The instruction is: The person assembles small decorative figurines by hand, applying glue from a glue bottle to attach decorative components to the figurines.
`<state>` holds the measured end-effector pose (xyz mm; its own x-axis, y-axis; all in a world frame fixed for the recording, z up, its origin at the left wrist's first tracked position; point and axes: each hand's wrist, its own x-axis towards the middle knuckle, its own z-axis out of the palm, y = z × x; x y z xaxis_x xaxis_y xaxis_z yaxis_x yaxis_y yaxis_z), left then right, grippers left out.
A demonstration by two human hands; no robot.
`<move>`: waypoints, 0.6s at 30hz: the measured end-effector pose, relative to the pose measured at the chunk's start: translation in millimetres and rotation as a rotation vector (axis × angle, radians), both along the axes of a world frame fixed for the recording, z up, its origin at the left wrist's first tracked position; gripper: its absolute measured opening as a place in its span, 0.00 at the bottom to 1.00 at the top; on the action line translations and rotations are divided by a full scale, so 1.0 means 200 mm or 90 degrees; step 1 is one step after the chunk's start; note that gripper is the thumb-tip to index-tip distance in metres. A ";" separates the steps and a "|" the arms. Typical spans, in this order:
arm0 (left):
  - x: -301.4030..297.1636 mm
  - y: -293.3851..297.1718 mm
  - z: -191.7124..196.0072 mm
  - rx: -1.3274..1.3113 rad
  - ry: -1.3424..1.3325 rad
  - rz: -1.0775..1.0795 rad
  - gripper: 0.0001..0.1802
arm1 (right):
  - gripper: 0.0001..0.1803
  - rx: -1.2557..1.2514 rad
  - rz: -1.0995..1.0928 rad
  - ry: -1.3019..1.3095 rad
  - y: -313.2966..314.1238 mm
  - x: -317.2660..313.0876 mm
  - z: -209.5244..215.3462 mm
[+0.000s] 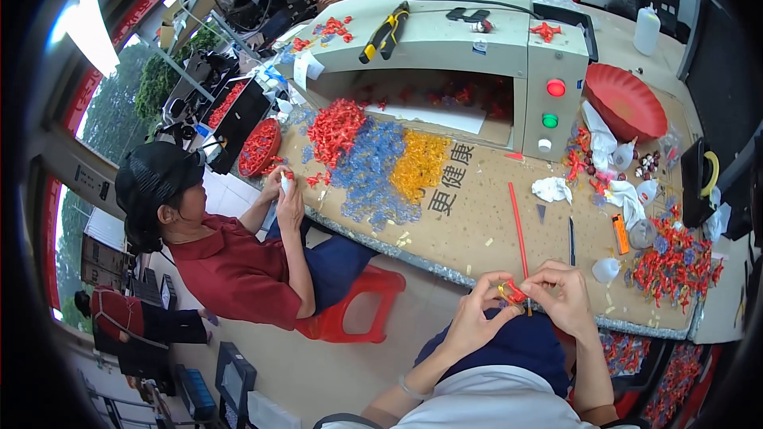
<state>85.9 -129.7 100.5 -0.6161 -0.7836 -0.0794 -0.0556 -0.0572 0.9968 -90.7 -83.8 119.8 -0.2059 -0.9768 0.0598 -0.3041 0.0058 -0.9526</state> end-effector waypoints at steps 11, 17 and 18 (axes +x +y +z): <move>0.08 -0.01 0.01 0.129 0.093 0.049 0.25 | 0.05 -0.022 0.006 0.034 -0.04 0.08 -0.01; 0.07 0.05 0.02 -0.033 0.141 0.120 0.22 | 0.10 0.009 -0.015 -0.017 -0.01 0.08 -0.04; 0.08 0.07 0.02 -0.028 0.154 0.134 0.22 | 0.10 0.011 0.002 -0.015 -0.02 0.10 -0.01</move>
<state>101.2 -116.4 104.0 -0.4375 -0.8951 0.0864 0.1914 0.0012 0.9815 -69.9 -87.4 118.5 -0.2043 -0.9781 0.0384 -0.2823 0.0213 -0.9591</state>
